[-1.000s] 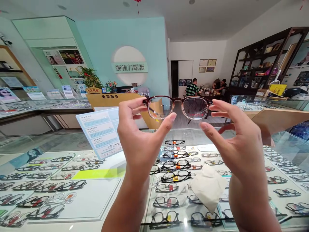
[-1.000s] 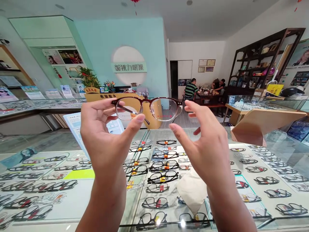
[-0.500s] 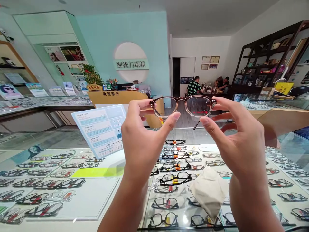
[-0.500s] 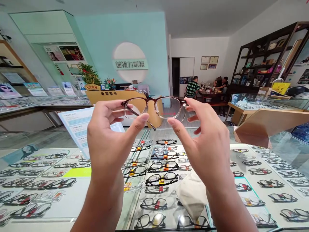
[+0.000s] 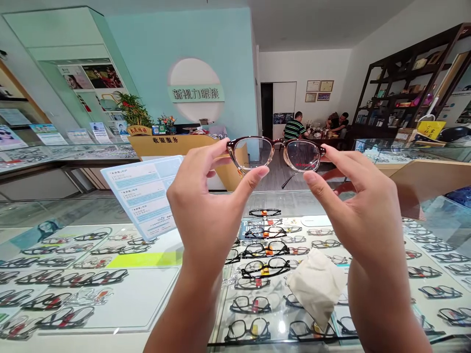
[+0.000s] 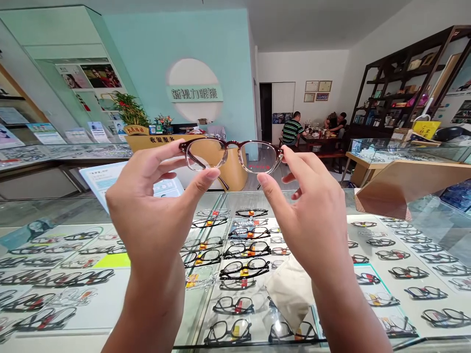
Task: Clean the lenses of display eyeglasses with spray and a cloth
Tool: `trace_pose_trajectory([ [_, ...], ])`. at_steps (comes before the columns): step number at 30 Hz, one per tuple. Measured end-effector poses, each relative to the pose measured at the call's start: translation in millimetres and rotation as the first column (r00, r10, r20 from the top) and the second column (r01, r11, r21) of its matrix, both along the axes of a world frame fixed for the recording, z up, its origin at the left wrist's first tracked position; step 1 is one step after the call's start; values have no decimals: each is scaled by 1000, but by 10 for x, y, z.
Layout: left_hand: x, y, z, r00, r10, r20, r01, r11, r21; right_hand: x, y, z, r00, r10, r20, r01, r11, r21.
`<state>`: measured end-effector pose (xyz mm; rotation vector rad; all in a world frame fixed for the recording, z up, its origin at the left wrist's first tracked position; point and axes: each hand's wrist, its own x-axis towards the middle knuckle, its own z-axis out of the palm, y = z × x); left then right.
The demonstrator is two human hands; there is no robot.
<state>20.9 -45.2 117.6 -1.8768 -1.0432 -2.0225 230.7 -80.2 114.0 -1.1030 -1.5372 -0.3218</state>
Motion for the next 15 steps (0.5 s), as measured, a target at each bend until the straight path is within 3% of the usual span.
trace_pose_trajectory([
  [15,31,11,-7,1000,1,-5,-1,998,-68,-18,-57,2,997,-79,6,79,995,53],
])
